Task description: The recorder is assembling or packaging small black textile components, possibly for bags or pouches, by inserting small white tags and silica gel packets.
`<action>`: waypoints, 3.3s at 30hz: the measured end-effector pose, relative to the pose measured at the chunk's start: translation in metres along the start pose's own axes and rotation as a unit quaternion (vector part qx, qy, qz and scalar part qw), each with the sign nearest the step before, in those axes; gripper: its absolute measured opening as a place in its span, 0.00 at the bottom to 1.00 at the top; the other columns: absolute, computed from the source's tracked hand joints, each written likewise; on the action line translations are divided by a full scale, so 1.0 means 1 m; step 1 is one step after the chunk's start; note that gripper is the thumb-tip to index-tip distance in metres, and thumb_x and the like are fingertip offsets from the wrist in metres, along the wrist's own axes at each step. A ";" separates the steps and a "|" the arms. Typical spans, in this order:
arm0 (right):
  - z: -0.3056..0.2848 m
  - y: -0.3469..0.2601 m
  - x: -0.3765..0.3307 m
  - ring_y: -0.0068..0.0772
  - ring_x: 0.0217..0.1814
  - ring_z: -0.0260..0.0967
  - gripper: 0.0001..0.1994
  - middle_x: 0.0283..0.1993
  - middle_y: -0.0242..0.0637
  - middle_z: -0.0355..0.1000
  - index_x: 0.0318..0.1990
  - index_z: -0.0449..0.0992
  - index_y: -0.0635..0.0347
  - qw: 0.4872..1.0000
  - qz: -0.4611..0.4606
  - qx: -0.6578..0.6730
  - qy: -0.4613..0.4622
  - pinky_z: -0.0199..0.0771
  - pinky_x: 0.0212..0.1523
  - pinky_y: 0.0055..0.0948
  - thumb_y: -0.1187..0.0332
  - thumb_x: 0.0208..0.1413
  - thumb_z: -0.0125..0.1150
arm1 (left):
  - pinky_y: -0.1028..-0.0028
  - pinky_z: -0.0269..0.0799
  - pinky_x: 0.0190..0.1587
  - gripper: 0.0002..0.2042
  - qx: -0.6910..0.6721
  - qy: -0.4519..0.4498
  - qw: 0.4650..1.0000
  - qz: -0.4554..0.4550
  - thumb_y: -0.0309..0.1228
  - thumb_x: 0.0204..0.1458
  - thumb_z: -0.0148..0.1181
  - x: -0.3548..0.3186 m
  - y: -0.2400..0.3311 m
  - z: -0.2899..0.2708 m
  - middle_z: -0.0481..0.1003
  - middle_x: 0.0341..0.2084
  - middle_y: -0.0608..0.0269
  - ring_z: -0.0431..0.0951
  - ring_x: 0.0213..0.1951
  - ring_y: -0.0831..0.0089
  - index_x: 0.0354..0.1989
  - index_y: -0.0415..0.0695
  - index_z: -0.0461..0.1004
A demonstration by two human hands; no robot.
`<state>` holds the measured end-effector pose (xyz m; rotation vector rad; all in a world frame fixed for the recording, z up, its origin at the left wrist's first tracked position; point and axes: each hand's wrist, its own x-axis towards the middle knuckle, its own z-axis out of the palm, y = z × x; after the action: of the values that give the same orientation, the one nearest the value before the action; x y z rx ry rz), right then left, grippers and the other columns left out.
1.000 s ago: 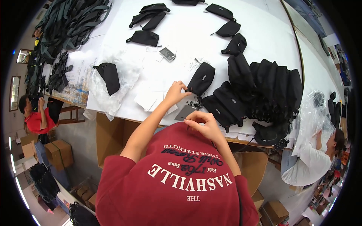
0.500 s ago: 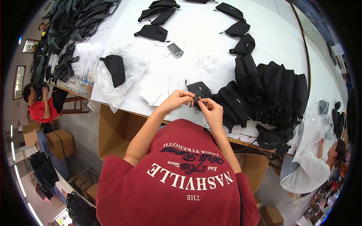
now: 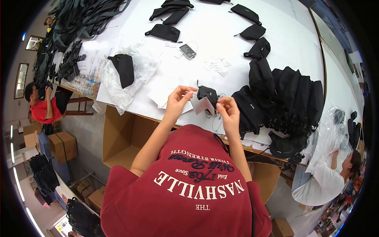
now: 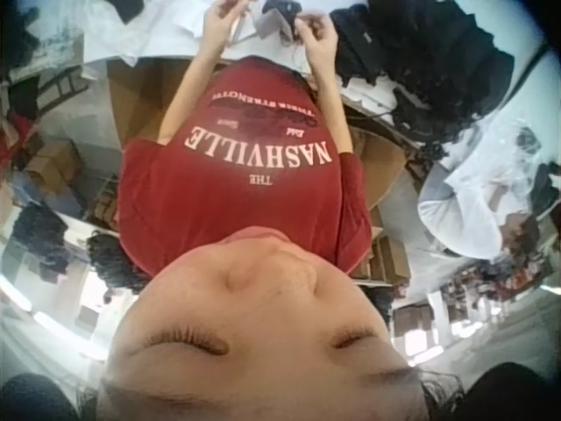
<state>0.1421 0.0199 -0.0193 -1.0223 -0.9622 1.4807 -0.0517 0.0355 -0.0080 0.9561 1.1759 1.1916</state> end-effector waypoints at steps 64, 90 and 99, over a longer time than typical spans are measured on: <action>0.006 -0.023 -0.020 0.11 0.22 0.54 0.09 0.22 0.24 0.64 0.27 0.68 0.55 0.985 0.095 0.147 -0.010 0.51 0.23 0.12 0.66 0.57 0.59 | 0.82 0.65 0.36 0.11 -0.144 -0.175 0.970 -0.087 0.39 0.59 0.51 -0.031 -0.007 0.063 0.70 0.24 0.71 0.70 0.30 0.83 0.31 0.46 0.63; 0.003 0.057 0.031 0.45 0.42 0.72 0.27 0.35 0.46 0.74 0.38 0.74 0.60 0.789 0.145 -0.556 -0.218 0.70 0.41 0.34 0.46 0.39 0.67 | 0.71 0.60 0.41 0.09 0.264 -0.405 0.866 0.131 0.37 0.51 0.60 -0.051 -0.009 0.021 0.69 0.18 0.67 0.65 0.29 0.71 0.24 0.46 0.75; -0.009 0.086 -0.004 0.48 0.30 0.73 0.26 0.24 0.45 0.74 0.26 0.73 0.60 0.786 0.148 -0.589 -0.120 0.72 0.32 0.39 0.42 0.40 0.63 | 0.70 0.59 0.50 0.11 0.178 -0.461 0.857 0.142 0.37 0.55 0.56 -0.039 -0.012 -0.016 0.71 0.29 0.66 0.67 0.42 0.72 0.25 0.44 0.71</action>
<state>0.1246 0.0055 -0.1025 -1.9494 -2.1081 1.1717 -0.0649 -0.0051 -0.0159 1.7719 0.4668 0.5601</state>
